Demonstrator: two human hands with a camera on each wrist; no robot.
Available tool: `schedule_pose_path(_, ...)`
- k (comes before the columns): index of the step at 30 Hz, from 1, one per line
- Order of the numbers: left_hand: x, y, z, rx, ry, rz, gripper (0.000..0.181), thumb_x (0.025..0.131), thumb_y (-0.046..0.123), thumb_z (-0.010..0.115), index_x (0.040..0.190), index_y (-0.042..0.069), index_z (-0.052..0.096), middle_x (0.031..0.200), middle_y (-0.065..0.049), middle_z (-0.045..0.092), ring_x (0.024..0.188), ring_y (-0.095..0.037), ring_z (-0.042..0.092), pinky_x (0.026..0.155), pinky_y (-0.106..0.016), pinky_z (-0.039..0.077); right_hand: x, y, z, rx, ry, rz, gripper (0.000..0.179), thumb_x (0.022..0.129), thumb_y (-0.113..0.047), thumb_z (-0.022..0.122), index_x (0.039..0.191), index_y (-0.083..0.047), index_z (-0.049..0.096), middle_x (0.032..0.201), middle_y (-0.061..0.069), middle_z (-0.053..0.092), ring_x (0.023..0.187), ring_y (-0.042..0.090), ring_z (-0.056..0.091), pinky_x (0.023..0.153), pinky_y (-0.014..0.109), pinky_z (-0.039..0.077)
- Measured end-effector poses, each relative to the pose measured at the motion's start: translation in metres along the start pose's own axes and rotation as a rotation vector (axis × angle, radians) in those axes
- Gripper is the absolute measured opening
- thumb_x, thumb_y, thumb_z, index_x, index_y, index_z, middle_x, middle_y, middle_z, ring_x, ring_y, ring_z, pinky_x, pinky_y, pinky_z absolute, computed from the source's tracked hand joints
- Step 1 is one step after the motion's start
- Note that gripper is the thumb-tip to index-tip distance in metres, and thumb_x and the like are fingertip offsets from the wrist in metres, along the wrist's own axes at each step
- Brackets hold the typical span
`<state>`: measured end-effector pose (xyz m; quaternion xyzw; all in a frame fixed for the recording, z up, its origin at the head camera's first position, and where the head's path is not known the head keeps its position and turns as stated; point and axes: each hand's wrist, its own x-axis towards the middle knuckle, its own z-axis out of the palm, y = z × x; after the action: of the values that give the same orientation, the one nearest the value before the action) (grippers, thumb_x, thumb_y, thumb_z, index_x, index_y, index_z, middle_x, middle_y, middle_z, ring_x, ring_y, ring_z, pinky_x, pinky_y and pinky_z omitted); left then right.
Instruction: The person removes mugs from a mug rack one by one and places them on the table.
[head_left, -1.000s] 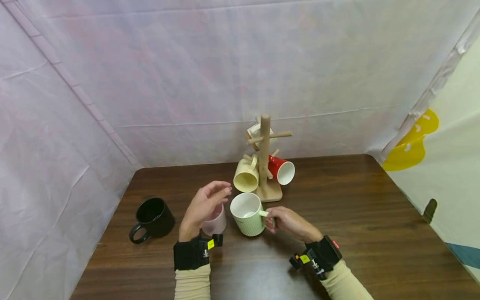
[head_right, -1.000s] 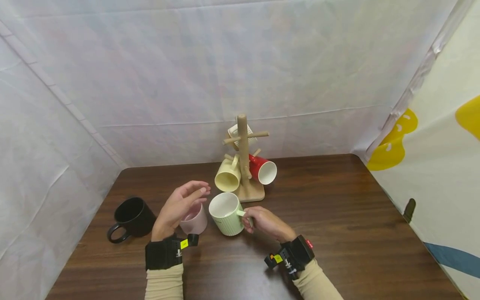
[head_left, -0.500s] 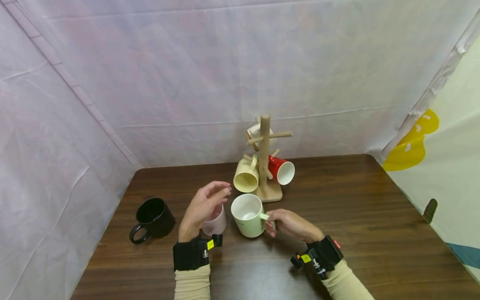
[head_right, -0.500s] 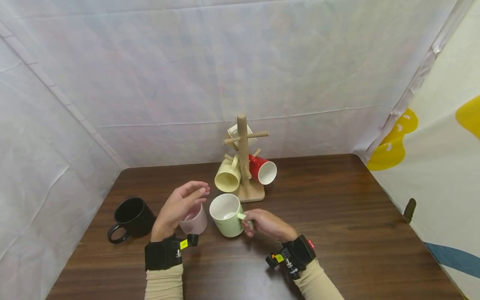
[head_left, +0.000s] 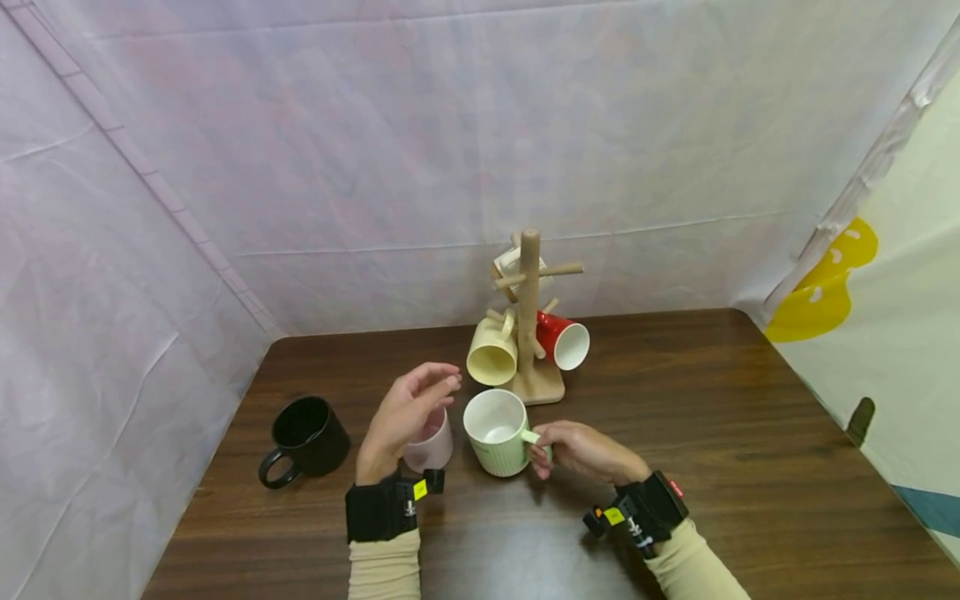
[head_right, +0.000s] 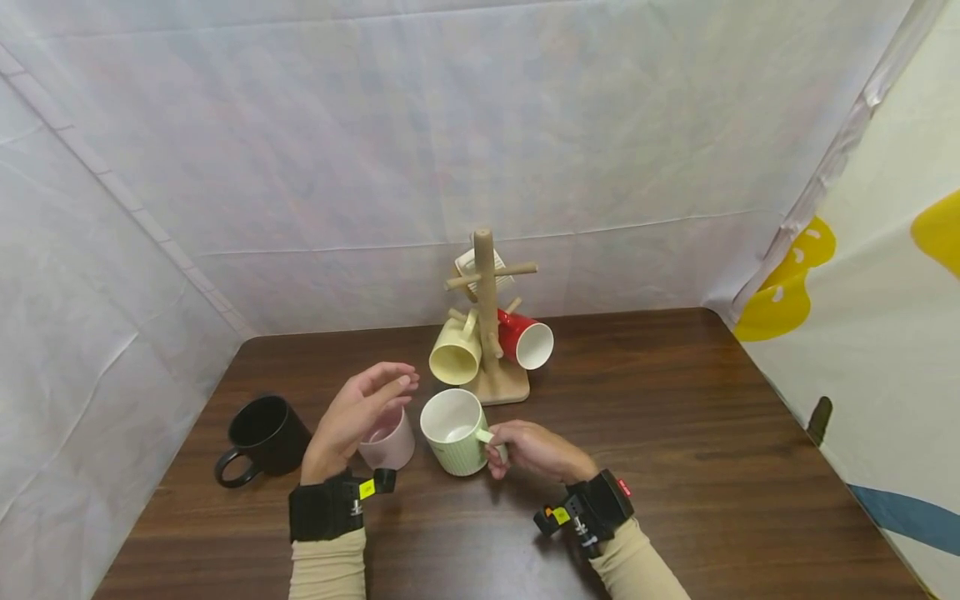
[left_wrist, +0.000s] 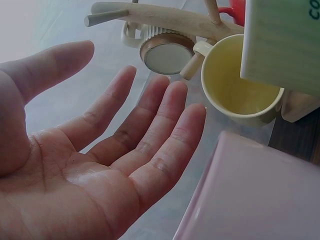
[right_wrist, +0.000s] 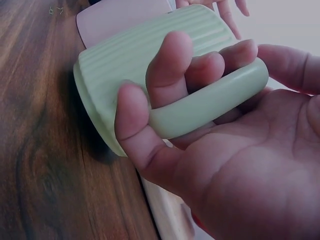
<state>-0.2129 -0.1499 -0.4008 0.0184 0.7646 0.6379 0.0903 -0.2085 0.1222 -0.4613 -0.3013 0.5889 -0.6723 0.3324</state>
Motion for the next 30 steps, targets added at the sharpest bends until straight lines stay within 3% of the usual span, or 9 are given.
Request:
schedule_pose_path(7, 0.0006, -0.0020, -0.0016, -0.028, -0.011, 0.039, 0.038, 0.085, 0.042, 0.065, 0.115, 0.018, 0.063, 0.121, -0.005, 0.063, 0.108, -0.023, 0.059, 0.097, -0.048, 0.045, -0.0021, 0.0006, -0.0009, 0.022, -0.011, 0.008, 0.029, 0.093, -0.001, 0.034, 0.080, 0.025, 0.030, 0.075, 0.012, 0.044, 0.070, 0.023, 0.049, 0.070, 0.028, 0.044)
schedule_pose_path(15, 0.0011, -0.0031, -0.0025, -0.070, -0.017, 0.070, 0.040, 0.087, 0.038, 0.065, 0.117, 0.012, 0.061, 0.122, -0.012, 0.061, 0.110, -0.024, 0.058, 0.100, -0.051, 0.042, -0.0017, 0.0043, -0.0039, 0.047, -0.001, 0.040, 0.018, 0.093, -0.003, 0.035, 0.079, 0.001, 0.046, 0.076, 0.009, 0.047, 0.072, 0.023, 0.053, 0.069, 0.028, 0.046)
schedule_pose_path(30, 0.0018, -0.0036, -0.0027, -0.054, -0.019, 0.082, 0.038, 0.087, 0.037, 0.064, 0.116, 0.013, 0.062, 0.120, -0.010, 0.062, 0.110, -0.022, 0.058, 0.100, -0.048, 0.044, 0.0013, 0.0092, -0.0025, 0.101, -0.027, 0.083, 0.015, 0.093, -0.005, 0.037, 0.084, 0.001, 0.047, 0.080, 0.007, 0.053, 0.080, 0.023, 0.060, 0.074, 0.033, 0.053)
